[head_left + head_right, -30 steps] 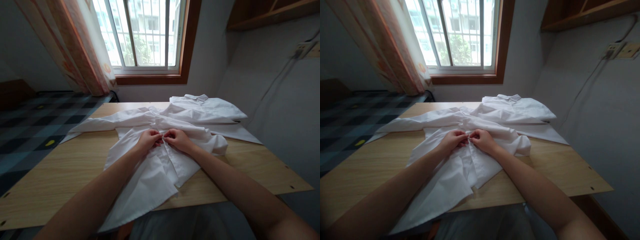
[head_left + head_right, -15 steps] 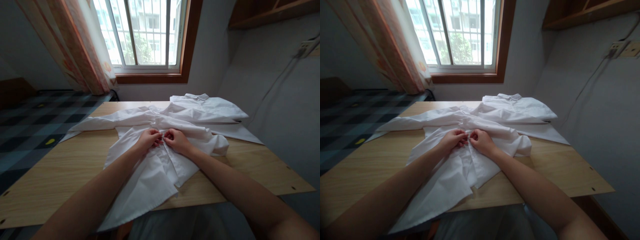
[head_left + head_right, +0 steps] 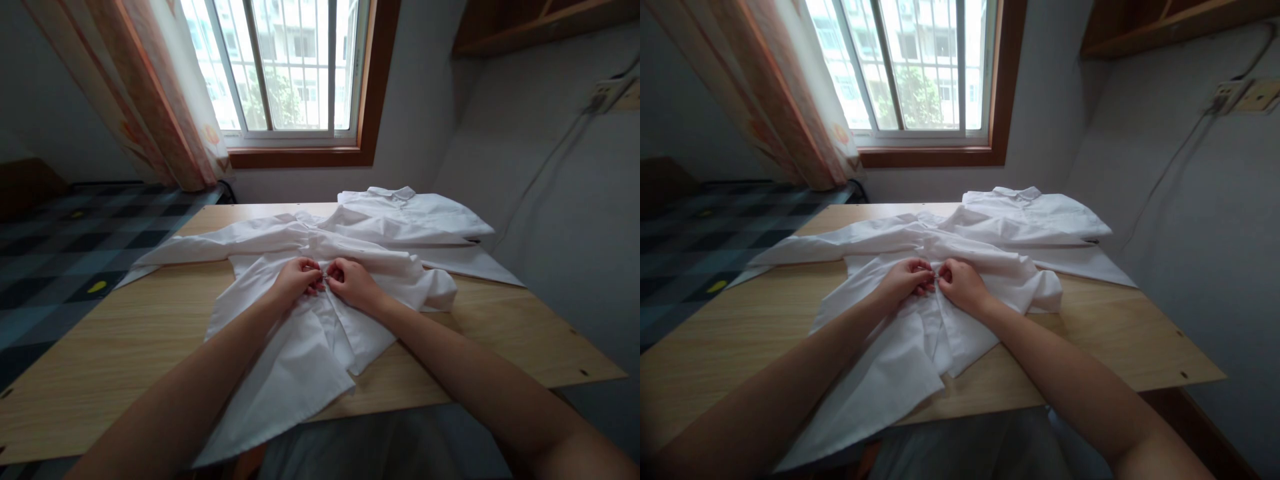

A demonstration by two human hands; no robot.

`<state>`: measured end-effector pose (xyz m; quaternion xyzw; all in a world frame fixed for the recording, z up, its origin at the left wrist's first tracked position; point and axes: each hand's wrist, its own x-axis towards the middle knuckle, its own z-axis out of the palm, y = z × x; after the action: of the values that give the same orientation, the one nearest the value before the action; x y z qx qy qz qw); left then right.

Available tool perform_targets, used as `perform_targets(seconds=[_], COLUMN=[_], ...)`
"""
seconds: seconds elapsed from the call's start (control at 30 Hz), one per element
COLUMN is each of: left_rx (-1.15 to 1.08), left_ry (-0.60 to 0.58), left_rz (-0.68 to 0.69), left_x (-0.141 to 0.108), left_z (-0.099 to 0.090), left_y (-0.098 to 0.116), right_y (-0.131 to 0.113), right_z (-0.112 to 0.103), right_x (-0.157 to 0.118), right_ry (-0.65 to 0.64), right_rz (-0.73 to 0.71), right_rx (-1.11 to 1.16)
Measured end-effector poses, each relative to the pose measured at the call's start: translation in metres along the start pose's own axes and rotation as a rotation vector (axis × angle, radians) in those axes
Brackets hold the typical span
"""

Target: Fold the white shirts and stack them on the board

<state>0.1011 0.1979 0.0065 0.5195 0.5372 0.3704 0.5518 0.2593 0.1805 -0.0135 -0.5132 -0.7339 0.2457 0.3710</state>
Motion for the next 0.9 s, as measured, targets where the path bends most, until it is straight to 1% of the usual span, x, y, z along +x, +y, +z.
perform_targets(seconds=[0.23, 0.37, 0.5, 0.7, 0.9], left_rx=[-0.057, -0.082, -0.093, -0.084, -0.05], left_ry=[0.03, 0.039, 0.013, -0.033, -0.032], left_rz=[0.012, 0.0, -0.01, -0.001, 0.006], left_x=[-0.0011, -0.001, -0.0022, -0.0026, -0.0027], left_z=[0.0008, 0.0003, -0.0011, -0.0028, -0.0019], left_y=[0.0018, 0.0032, 0.0038, 0.0025, 0.002], right_y=[-0.0016, 0.001, 0.0034, 0.0019, 0.0003], right_z=[-0.005, -0.0065, -0.0051, -0.0016, -0.0003], right_x=[-0.0006, 0.0001, 0.0014, 0.0003, -0.0012], right_ry=[-0.004, -0.033, -0.067, -0.02, 0.018], right_rz=[-0.017, 0.048, 0.084, 0.038, 0.005], right_rx=[0.073, 0.189, 0.271, 0.188, 0.105])
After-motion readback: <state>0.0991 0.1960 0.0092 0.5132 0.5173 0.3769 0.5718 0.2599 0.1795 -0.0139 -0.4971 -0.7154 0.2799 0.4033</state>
